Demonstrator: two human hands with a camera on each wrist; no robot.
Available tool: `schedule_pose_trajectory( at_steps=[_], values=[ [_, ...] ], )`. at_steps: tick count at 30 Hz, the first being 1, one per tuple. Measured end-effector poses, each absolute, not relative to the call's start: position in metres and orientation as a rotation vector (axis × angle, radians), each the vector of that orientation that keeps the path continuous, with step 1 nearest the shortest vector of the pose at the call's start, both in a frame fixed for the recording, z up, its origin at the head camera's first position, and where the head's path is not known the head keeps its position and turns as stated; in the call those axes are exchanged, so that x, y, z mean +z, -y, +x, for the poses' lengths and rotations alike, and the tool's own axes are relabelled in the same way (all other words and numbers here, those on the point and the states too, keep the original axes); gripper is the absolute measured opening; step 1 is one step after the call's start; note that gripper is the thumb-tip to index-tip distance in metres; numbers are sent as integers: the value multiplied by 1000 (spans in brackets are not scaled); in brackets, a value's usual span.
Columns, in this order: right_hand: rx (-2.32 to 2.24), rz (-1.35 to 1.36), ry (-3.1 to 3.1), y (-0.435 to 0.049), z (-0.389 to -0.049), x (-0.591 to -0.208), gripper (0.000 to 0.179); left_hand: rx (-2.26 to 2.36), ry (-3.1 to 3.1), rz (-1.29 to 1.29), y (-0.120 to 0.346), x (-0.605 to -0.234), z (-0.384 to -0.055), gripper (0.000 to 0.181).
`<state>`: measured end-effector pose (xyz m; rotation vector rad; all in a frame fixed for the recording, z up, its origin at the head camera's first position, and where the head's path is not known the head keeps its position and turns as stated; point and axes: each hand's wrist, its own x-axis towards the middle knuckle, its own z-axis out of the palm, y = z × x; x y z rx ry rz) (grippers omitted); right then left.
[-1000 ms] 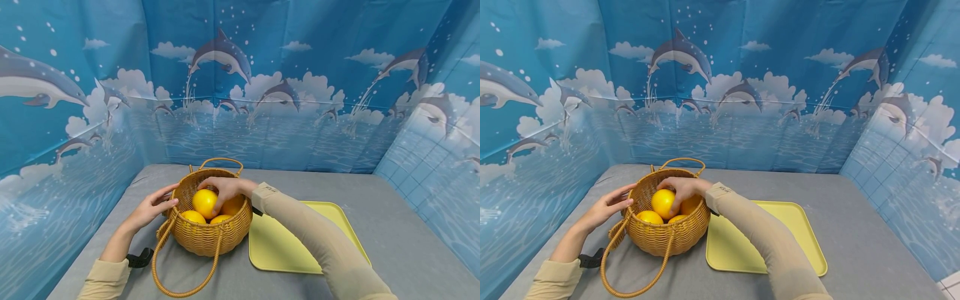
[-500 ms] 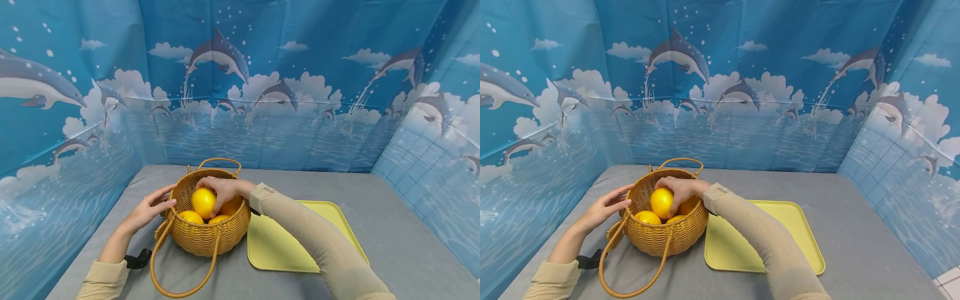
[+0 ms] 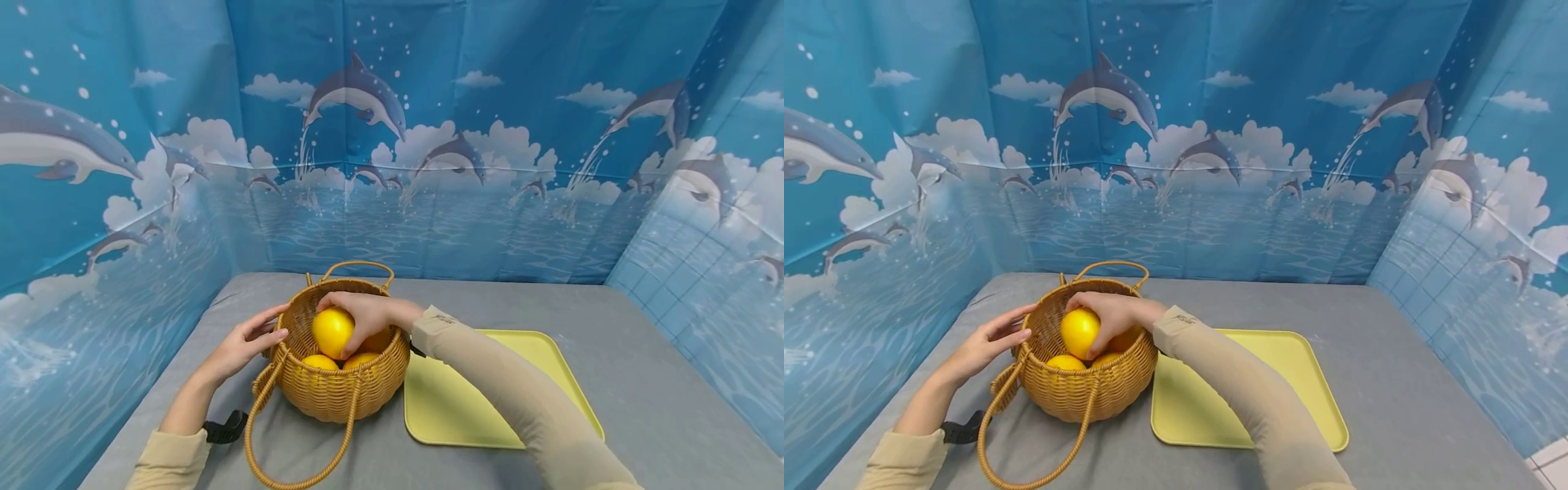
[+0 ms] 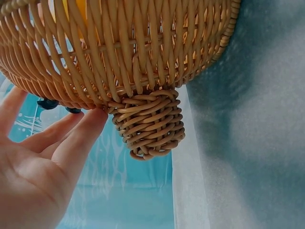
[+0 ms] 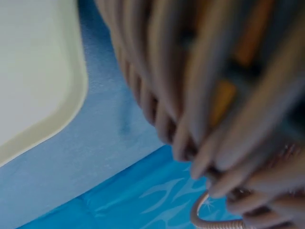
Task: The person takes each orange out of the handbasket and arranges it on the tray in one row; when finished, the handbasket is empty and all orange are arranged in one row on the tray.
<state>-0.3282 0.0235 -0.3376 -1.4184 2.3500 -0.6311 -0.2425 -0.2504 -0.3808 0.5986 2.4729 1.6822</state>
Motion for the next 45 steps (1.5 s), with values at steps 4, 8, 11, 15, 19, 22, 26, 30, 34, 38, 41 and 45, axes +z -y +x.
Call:
schedule_pose_trajectory(
  at_steps=[4, 8, 11, 15, 19, 22, 26, 30, 34, 38, 41, 45],
  values=[
    [-750, -1414, -2346, -34, -327, -332, 79, 1685, -2470, 604, 251, -382, -242, 54],
    [-1066, -1358, -2204, -52, -326, -323, 81, 1677, -2486, 598, 251, -382, -242, 55],
    [-1285, -1307, -2098, -68, -322, -318, 81, 1664, -2499, 600, 251, -382, -242, 55],
    [-1495, -1264, -2104, -94, -317, -318, 80, 1658, -2510, 593, 250, -381, -243, 55],
    [-1676, -1234, -2122, -120, -312, -327, 81, 1669, -2502, 603, 249, -380, -243, 54],
    [-1789, -1171, -2095, -138, -308, -336, 83, 1677, -2496, 619, 248, -379, -242, 53],
    [-1932, -1050, -2040, -158, -305, -349, 82, 1683, -2495, 613, 248, -379, -241, 53],
    [-1978, -961, -2071, -172, -304, -363, 78, 1678, -2502, 615, 248, -379, -241, 53],
    [-1892, -882, -2169, -179, -307, -380, 77, 1668, -2511, 604, 249, -381, -242, 54],
    [-1846, -799, -2223, -181, -310, -399, 80, 1675, -2502, 585, 250, -381, -242, 55],
    [-1855, -733, -2223, -182, -312, -412, 82, 1677, -2495, 587, 251, -381, -242, 55],
    [-1845, -673, -2241, -184, -313, -425, 82, 1664, -2508, 581, 250, -381, -242, 55]
  ],
)
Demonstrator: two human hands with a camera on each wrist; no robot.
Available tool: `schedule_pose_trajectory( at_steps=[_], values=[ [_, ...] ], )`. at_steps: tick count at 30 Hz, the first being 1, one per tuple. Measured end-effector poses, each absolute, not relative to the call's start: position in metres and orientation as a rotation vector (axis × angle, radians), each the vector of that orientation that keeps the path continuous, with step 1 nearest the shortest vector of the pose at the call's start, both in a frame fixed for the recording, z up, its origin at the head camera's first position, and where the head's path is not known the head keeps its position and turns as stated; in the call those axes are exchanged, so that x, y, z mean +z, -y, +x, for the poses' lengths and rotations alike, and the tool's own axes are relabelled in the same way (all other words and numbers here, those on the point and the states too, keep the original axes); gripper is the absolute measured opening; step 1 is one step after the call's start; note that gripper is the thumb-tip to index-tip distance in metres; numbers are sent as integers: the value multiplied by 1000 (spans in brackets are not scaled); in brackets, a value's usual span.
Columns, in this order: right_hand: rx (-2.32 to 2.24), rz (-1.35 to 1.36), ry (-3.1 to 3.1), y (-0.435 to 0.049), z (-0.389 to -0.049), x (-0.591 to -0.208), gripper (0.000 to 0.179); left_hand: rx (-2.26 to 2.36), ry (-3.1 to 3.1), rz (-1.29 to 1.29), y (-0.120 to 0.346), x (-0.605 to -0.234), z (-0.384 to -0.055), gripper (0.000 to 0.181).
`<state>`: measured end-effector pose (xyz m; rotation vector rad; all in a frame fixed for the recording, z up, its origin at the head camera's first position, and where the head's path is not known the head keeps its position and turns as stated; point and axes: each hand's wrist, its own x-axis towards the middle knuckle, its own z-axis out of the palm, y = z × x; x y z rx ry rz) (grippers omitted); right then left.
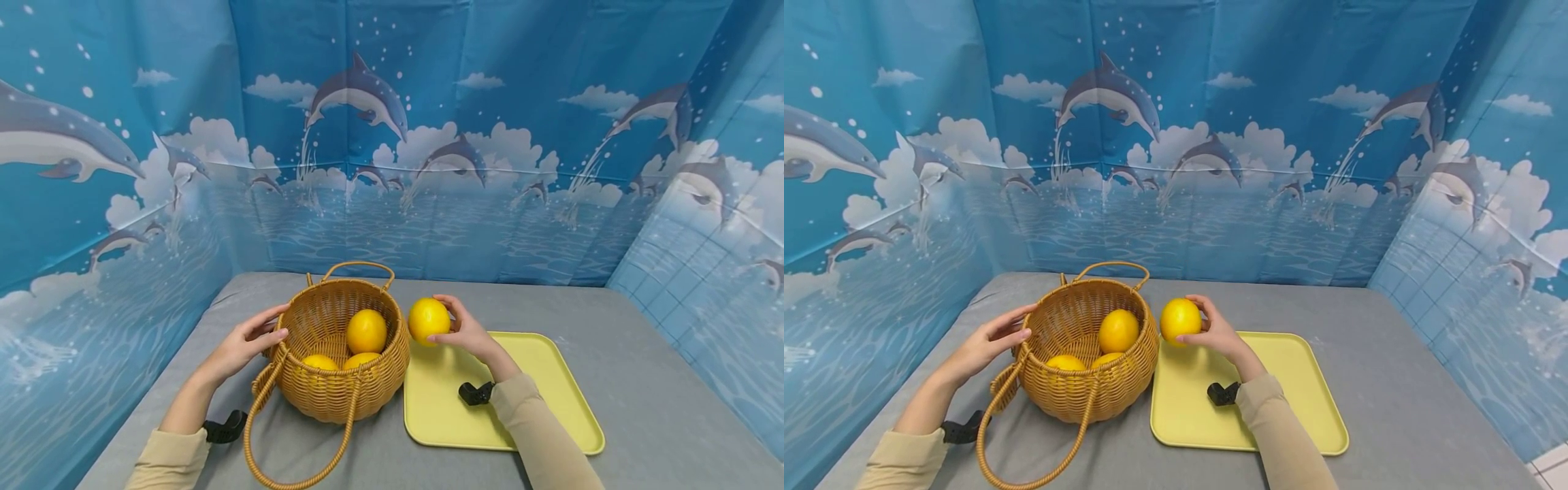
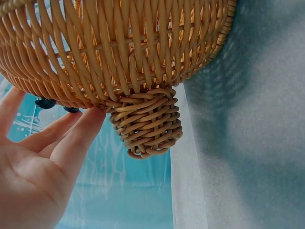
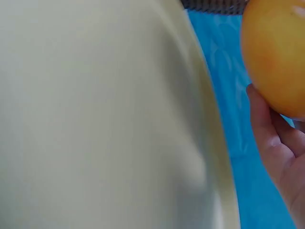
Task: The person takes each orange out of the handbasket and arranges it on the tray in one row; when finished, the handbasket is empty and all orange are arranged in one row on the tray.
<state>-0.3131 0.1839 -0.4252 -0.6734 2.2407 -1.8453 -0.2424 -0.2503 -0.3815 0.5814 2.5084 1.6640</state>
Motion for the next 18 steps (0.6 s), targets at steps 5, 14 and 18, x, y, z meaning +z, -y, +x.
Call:
schedule_pose_trajectory(
  at_steps=[5, 14, 18],
  values=[
    [-1799, -654, -2291, -184, -311, -432, 83, 1658, -2519, 573, 249, -382, -242, 55],
    [-1743, -626, -2318, -175, -299, -424, 87, 1655, -2525, 561, 249, -381, -241, 56],
    [-1744, -610, -2315, -175, -299, -425, 89, 1649, -2532, 574, 249, -381, -242, 55]
  ],
)
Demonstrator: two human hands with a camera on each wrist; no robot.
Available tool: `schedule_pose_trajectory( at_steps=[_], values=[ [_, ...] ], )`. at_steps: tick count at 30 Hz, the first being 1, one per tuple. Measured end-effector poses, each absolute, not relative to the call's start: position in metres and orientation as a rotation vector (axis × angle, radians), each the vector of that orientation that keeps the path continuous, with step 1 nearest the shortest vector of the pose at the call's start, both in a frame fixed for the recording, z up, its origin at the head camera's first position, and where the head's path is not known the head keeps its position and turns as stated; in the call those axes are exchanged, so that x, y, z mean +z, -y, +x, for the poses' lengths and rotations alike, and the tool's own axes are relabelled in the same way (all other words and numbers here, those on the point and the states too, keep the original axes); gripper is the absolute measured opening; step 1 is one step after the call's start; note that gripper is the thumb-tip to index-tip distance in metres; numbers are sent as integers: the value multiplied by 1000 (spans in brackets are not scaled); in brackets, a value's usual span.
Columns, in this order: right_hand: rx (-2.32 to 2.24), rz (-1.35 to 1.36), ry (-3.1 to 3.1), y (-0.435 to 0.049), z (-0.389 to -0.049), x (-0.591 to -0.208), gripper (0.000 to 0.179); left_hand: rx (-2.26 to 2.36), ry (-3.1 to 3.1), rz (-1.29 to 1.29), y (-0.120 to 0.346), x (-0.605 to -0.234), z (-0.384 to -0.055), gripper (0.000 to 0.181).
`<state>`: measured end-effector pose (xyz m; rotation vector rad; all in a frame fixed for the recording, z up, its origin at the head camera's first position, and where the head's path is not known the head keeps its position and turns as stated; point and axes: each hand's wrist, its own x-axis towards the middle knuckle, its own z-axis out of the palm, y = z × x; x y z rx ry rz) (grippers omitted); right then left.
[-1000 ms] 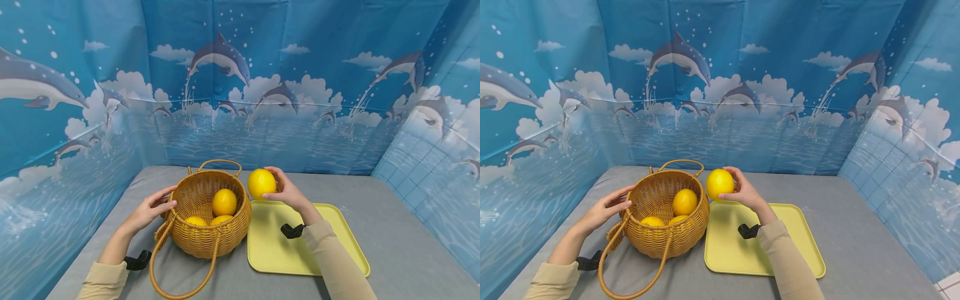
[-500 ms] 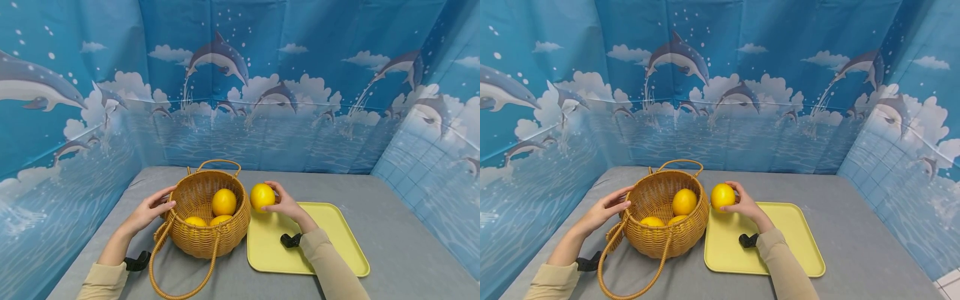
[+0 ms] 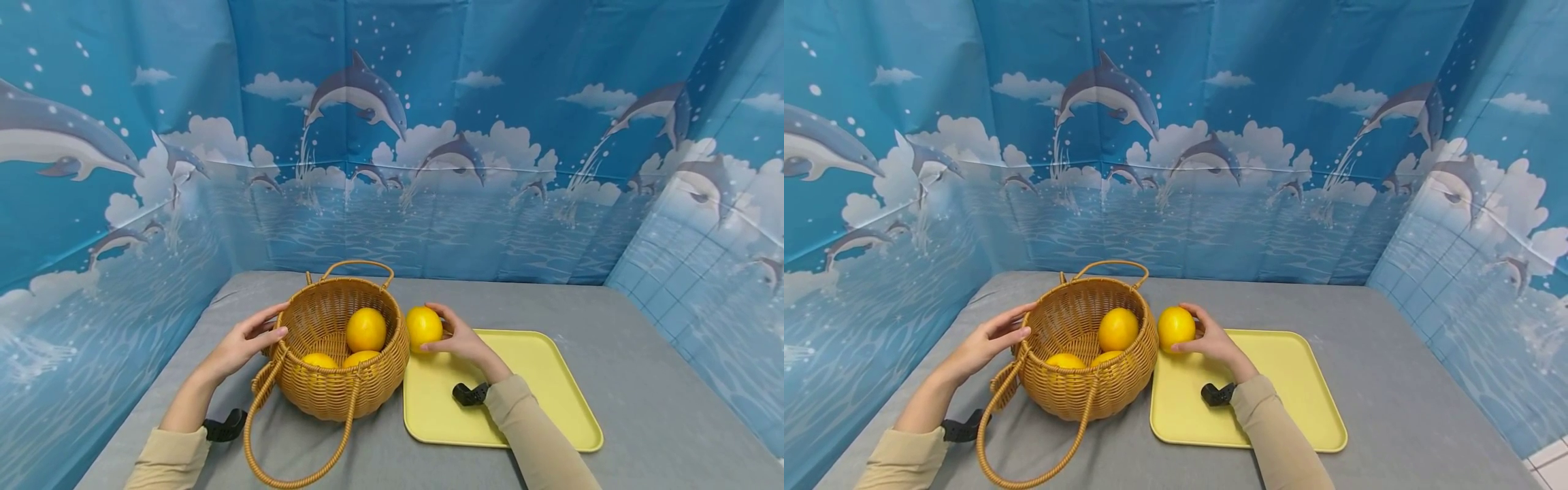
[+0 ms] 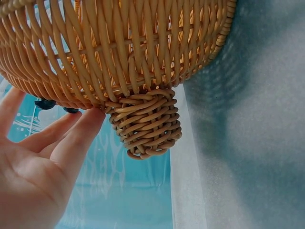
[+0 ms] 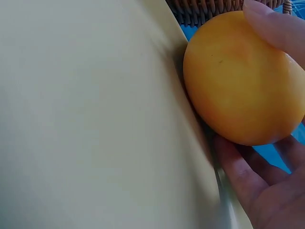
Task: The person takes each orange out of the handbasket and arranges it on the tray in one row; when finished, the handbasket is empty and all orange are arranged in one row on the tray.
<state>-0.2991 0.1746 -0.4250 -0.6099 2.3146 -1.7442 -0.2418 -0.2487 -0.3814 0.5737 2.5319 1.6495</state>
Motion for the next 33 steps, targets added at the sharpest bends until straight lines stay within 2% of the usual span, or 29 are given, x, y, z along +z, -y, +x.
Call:
schedule_pose_trajectory(
  at_steps=[9, 17, 25, 33],
  values=[
    [-1766, -611, -2283, -181, -315, -447, 94, 1667, -2519, 598, 248, -379, -240, 53],
    [-1785, -591, -2279, -182, -316, -450, 93, 1678, -2509, 621, 248, -380, -241, 53],
    [-1786, -596, -2261, -177, -300, -426, 89, 1684, -2502, 613, 248, -380, -241, 53],
    [-1752, -604, -2298, -177, -298, -424, 86, 1682, -2508, 620, 249, -381, -241, 53]
  ],
)
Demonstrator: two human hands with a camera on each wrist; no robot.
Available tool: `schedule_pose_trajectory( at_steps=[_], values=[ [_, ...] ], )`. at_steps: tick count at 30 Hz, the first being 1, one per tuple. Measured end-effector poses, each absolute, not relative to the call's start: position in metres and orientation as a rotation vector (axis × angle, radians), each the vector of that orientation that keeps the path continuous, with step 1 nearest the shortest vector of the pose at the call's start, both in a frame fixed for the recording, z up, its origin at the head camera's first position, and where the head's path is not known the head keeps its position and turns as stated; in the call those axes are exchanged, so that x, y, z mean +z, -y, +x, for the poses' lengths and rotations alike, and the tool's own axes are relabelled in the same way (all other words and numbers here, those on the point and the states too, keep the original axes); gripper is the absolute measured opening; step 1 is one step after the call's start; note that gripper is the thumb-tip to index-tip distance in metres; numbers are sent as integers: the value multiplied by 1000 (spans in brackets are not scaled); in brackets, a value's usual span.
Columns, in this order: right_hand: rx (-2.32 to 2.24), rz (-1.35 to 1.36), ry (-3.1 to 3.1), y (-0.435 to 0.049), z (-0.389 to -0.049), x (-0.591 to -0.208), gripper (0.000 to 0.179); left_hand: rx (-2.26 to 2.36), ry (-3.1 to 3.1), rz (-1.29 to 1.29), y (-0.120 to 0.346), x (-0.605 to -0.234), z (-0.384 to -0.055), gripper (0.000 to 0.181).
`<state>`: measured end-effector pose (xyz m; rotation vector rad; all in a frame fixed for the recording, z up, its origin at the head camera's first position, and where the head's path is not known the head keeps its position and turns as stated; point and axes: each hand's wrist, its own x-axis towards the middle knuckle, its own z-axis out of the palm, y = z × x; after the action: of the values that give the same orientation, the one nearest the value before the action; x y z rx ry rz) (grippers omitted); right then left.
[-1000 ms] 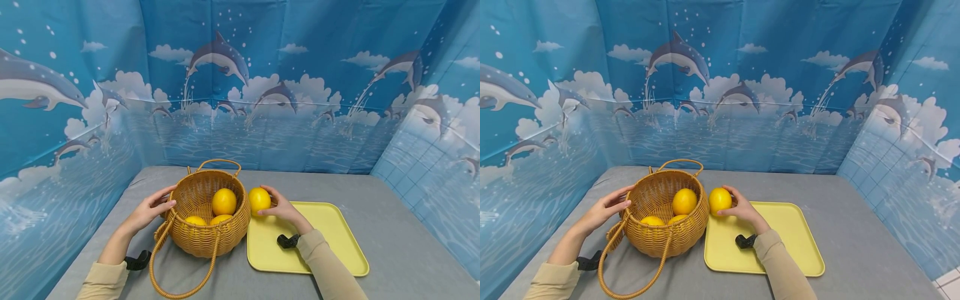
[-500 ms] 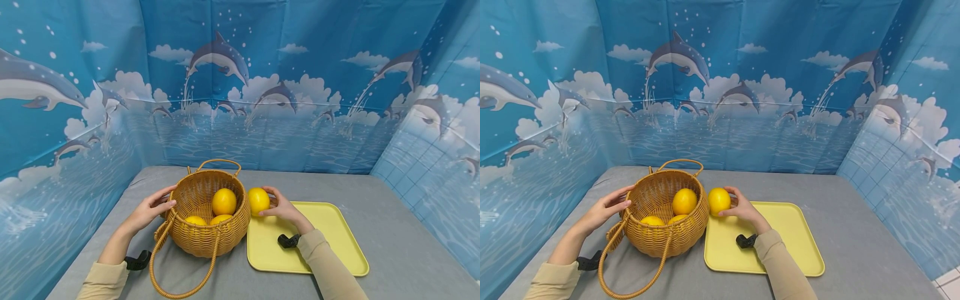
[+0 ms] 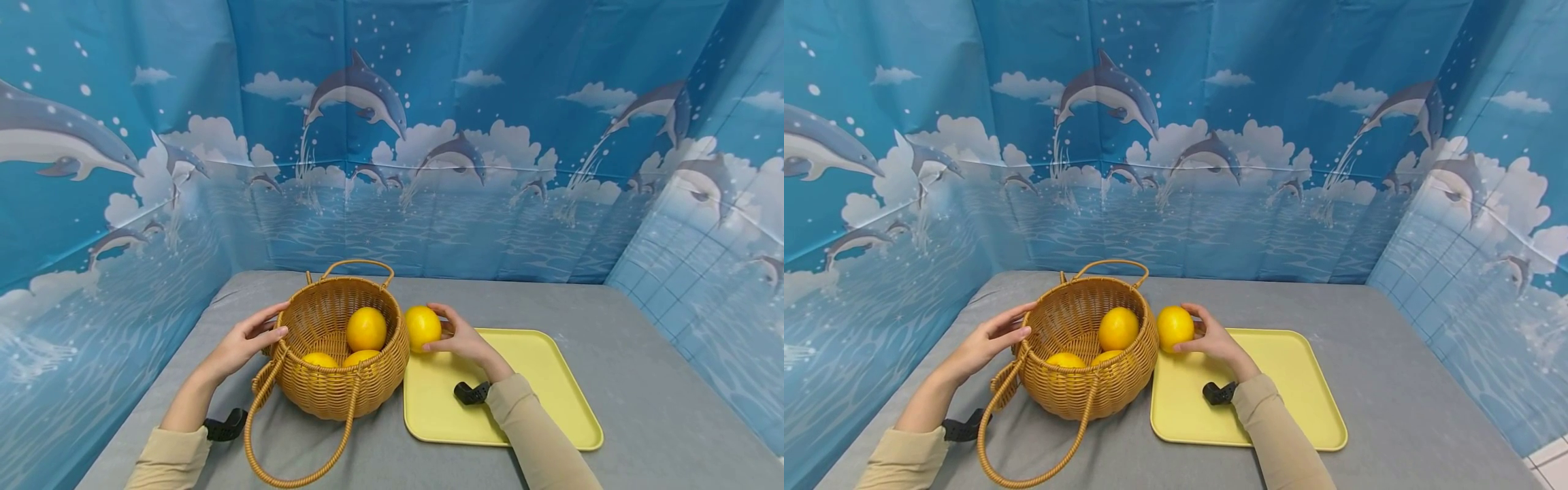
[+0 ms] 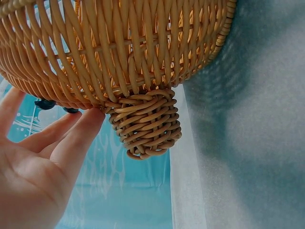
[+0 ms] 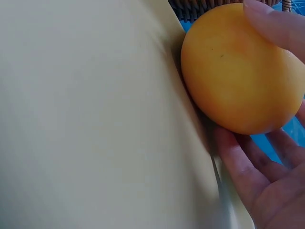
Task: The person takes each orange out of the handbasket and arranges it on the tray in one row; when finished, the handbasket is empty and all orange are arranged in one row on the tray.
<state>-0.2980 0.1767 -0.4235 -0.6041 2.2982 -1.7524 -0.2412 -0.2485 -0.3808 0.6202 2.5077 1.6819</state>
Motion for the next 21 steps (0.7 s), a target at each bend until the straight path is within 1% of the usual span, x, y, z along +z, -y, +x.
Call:
schedule_pose_trajectory(
  at_steps=[4, 9, 13, 21],
  values=[
    [-1737, -604, -2307, -177, -299, -425, 83, 1675, -2514, 615, 249, -382, -242, 54],
    [-1742, -598, -2311, -181, -309, -439, 81, 1676, -2514, 590, 250, -382, -242, 55],
    [-1733, -589, -2328, -184, -315, -447, 82, 1678, -2509, 588, 250, -382, -242, 55],
    [-1707, -574, -2357, -187, -313, -445, 86, 1666, -2509, 621, 249, -381, -242, 54]
  ],
)
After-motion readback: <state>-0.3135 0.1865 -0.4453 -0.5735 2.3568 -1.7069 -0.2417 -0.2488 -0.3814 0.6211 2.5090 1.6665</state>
